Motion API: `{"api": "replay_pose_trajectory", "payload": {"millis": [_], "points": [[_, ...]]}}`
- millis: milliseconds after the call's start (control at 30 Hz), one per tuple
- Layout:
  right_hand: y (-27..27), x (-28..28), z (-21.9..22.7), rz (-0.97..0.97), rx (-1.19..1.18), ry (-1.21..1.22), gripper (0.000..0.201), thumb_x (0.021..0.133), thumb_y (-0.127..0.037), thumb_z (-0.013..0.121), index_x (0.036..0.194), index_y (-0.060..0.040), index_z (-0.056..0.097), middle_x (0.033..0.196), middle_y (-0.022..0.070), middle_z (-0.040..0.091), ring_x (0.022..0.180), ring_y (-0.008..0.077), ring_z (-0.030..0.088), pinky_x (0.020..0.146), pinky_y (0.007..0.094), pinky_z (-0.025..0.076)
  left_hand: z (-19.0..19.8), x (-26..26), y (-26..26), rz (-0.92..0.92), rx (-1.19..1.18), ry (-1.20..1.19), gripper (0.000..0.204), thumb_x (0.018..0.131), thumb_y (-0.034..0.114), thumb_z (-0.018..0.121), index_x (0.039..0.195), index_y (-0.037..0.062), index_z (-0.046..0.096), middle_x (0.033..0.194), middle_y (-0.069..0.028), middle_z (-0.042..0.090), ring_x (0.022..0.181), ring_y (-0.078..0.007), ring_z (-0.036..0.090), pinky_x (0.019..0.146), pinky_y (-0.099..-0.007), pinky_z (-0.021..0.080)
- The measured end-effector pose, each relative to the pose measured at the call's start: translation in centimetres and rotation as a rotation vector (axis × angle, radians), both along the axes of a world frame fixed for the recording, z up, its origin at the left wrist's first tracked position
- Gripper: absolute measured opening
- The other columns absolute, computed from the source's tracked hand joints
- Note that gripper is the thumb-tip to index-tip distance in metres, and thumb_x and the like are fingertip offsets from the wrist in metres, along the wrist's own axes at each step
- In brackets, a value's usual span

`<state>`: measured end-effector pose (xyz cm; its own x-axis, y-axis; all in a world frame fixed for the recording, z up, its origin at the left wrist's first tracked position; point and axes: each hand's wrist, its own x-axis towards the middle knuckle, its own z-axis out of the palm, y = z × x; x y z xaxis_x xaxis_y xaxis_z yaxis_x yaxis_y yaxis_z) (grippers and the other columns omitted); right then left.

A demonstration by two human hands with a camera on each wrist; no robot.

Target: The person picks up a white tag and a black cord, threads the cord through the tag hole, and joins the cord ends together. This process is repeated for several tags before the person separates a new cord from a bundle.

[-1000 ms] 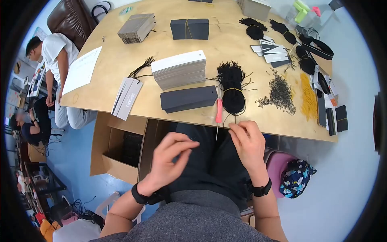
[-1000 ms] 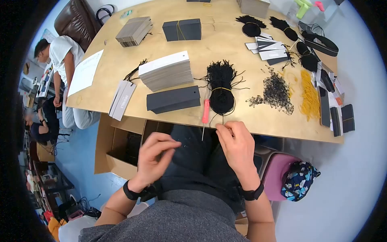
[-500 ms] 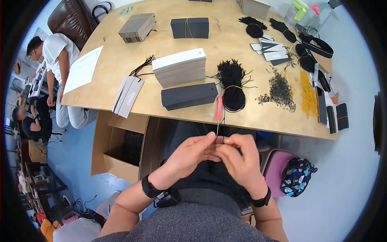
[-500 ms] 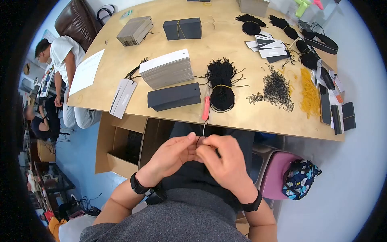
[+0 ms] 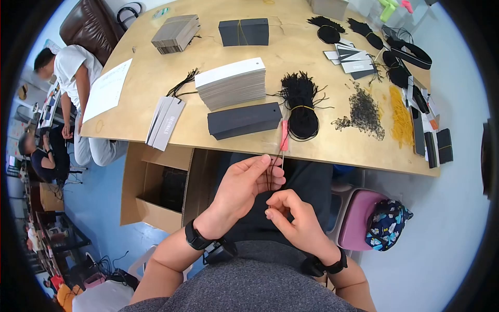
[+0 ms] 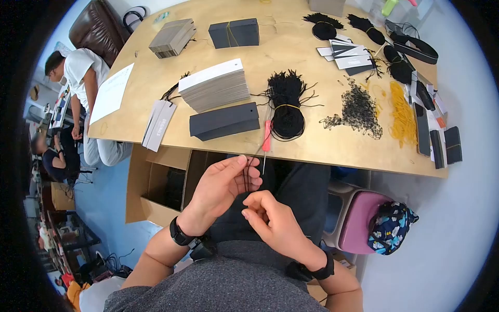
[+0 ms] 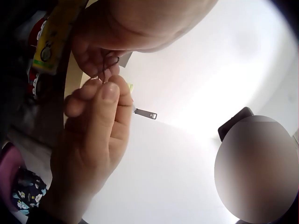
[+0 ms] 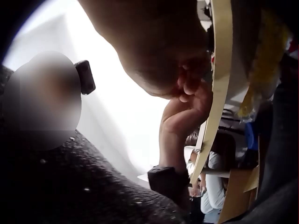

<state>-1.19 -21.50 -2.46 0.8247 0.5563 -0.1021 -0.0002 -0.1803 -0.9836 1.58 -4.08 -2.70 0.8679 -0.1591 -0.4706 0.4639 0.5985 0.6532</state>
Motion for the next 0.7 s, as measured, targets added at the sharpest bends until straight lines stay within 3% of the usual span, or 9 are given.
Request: {"api": "replay_pose_trajectory", "payload": {"millis": [33, 100, 200, 333, 600, 700], "points": [[0.0, 0.1, -0.3, 0.001, 0.001, 0.001, 0.019, 0.096, -0.01, 0.062, 0.11, -0.0028, 0.052, 0.085, 0.0064, 0.062, 0.075, 0.0101, 0.061, 0.064, 0.0252, 0.049, -0.1, 0.0, 0.1, 0.001, 0.001, 0.001, 0.028, 0.103, 0.023, 0.052, 0.111, -0.0008, 0.064, 0.091, -0.0057, 0.067, 0.085, -0.0183, 0.066, 0.08, -0.0345, 0.053], [0.0, 0.3, -0.5, 0.023, 0.18, 0.387, 0.022, 0.098, -0.013, 0.06, 0.113, -0.0012, 0.049, 0.087, 0.0063, 0.064, 0.073, 0.0105, 0.061, 0.065, 0.0243, 0.05, -0.1, 0.1, 0.1, 0.034, -0.022, -0.002, 0.029, 0.103, 0.025, 0.051, 0.111, 0.0, 0.065, 0.091, -0.0043, 0.066, 0.084, -0.0154, 0.064, 0.079, -0.0317, 0.053], [-0.4, 0.9, -0.5, 0.145, 0.203, 0.606, 0.023, 0.1, -0.016, 0.057, 0.114, -0.0003, 0.048, 0.094, 0.0092, 0.067, 0.073, 0.0112, 0.062, 0.066, 0.0232, 0.05, -0.2, 0.2, 0.3, 0.078, -0.032, 0.004, 0.028, 0.103, 0.024, 0.052, 0.11, -0.0003, 0.064, 0.085, -0.0027, 0.064, 0.079, -0.0137, 0.062, 0.076, -0.0307, 0.05], [-0.4, 1.0, -0.8, 0.166, 0.224, 0.663, 0.024, 0.101, -0.018, 0.055, 0.115, 0.0006, 0.048, 0.102, 0.0135, 0.068, 0.073, 0.0113, 0.064, 0.065, 0.0232, 0.051, -0.2, 0.5, 0.4, 0.101, -0.023, 0.005, 0.028, 0.103, 0.024, 0.053, 0.11, -0.0007, 0.064, 0.081, -0.0006, 0.062, 0.071, -0.0107, 0.055, 0.07, -0.0282, 0.046], [-0.6, 2.0, -0.8, 0.184, 0.363, 0.97, 0.045, 0.101, -0.022, 0.054, 0.136, 0.0038, 0.043, 0.12, 0.0207, 0.065, 0.072, 0.0173, 0.07, 0.063, 0.0248, 0.055, -0.1, 0.1, 0.4, 0.082, 0.022, -0.045, 0.03, 0.102, 0.025, 0.054, 0.115, -0.0011, 0.064, 0.072, 0.0014, 0.057, 0.057, -0.0048, 0.037, 0.054, -0.0209, 0.031], [-0.9, 1.9, -1.3, 0.028, 0.369, 0.812, 0.04, 0.102, -0.022, 0.053, 0.132, 0.0028, 0.046, 0.119, 0.019, 0.065, 0.069, 0.0161, 0.069, 0.06, 0.0238, 0.054, 0.3, 0.0, 0.3, 0.091, 0.078, -0.027, 0.031, 0.102, 0.026, 0.054, 0.115, -0.0009, 0.064, 0.067, 0.0017, 0.054, 0.054, -0.0042, 0.033, 0.052, -0.0206, 0.028]]}}
